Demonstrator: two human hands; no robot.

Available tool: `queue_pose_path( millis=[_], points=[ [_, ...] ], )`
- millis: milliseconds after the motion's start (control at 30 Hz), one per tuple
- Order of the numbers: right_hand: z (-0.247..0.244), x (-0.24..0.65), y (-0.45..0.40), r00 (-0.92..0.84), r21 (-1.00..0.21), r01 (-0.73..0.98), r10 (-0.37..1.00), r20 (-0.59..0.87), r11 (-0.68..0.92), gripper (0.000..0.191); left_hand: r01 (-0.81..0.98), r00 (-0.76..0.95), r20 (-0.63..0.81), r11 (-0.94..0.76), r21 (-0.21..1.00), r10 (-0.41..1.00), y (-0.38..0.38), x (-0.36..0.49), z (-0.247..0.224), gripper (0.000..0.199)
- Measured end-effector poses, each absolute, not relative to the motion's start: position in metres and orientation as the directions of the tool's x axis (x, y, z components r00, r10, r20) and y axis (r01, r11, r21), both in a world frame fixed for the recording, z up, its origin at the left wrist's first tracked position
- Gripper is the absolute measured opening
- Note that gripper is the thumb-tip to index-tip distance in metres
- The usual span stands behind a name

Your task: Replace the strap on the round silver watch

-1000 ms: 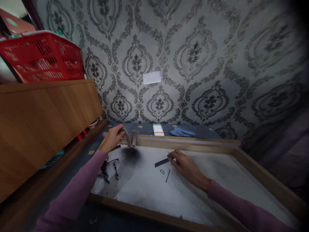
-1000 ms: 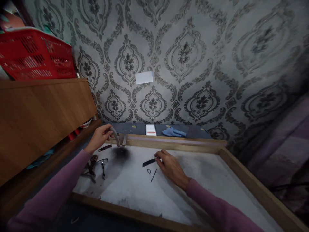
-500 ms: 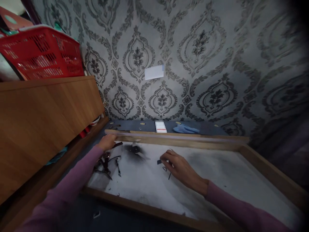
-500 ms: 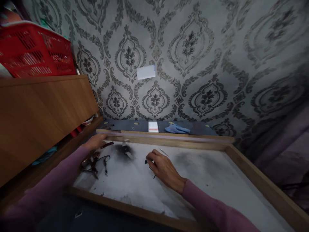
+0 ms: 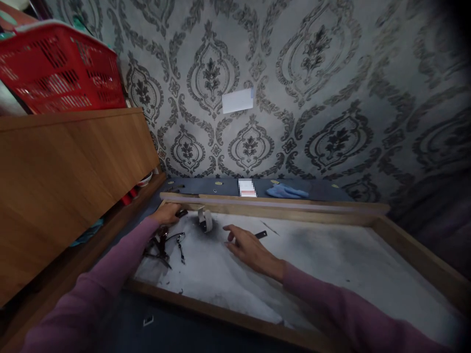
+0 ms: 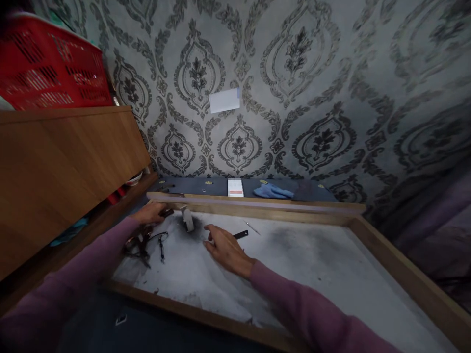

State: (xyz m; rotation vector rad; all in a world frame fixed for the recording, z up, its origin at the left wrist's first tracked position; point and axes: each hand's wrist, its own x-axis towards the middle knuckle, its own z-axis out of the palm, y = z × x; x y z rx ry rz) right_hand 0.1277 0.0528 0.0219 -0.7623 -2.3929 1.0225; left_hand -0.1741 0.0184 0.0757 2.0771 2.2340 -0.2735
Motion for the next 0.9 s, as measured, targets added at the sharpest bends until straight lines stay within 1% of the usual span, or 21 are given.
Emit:
queue_pose_path(
  millis=[67,133,200,267,300,367,400,433,467,533,633,733,833,900],
  points=[
    [0.018,0.111,0.057,-0.776,-0.805,0.281,0.617,0.130,0.522,0.034,0.995,-0.075,-0.183,0.063,-0.071,0.980,0.013,-0.174,0.085,0.033],
    [0.013,0.093,0.062,-0.794,-0.849,0.242,0.599,0.105,0.470,0.032,0.996,-0.076,-0.195,0.064,-0.066,0.978,0.003,-0.176,0.095,0.033],
    [0.007,0.076,0.066,-0.799,-0.884,0.203,0.593,0.098,0.420,0.026,0.997,-0.063,-0.250,0.052,-0.053,0.966,-0.012,-0.175,0.106,0.029],
    [0.002,0.062,0.069,-0.803,-0.915,0.165,0.589,0.093,0.368,0.019,0.999,-0.029,-0.327,0.021,-0.029,0.945,-0.032,-0.171,0.114,0.019],
    [0.001,0.056,0.070,-0.804,-0.928,0.149,0.588,0.088,0.342,0.017,1.000,-0.004,-0.362,-0.001,-0.014,0.932,-0.043,-0.167,0.116,0.019],
    [0.000,0.046,0.072,-0.808,-0.947,0.129,0.584,0.072,0.294,0.013,1.000,0.020,-0.386,-0.026,-0.011,0.922,-0.063,-0.158,0.116,0.029],
    [0.000,0.043,0.073,-0.809,-0.954,0.123,0.584,0.063,0.274,0.011,0.999,0.017,-0.383,-0.027,-0.021,0.924,-0.072,-0.153,0.114,0.038],
    [0.000,0.040,0.074,-0.810,-0.959,0.120,0.583,0.056,0.258,0.010,0.999,0.006,-0.366,-0.020,-0.036,0.930,-0.079,-0.148,0.111,0.047],
    [0.001,0.039,0.074,-0.809,-0.962,0.117,0.585,0.050,0.245,0.010,0.999,-0.006,-0.351,-0.012,-0.048,0.936,-0.085,-0.144,0.107,0.053],
    [0.001,0.038,0.074,-0.803,-0.967,0.116,0.595,0.044,0.228,0.016,0.997,-0.031,-0.325,0.008,-0.072,0.945,-0.093,-0.139,0.101,0.056],
    [0.000,0.043,0.072,-0.786,-0.966,0.126,0.616,0.041,0.225,0.027,0.995,-0.060,-0.273,0.036,-0.091,0.960,-0.095,-0.138,0.098,0.049],
    [0.000,0.053,0.069,-0.765,-0.958,0.144,0.642,0.050,0.247,0.030,0.994,-0.078,-0.201,0.060,-0.094,0.977,-0.091,-0.145,0.105,0.037],
    [0.003,0.065,0.065,-0.745,-0.946,0.159,0.663,0.074,0.283,0.025,0.989,-0.118,-0.100,0.107,-0.103,0.988,-0.082,-0.155,0.120,0.022],
    [0.009,0.073,0.061,-0.746,-0.938,0.162,0.660,0.087,0.306,0.017,0.987,-0.135,-0.032,0.131,-0.094,0.990,-0.075,-0.162,0.131,0.021]
  ],
)
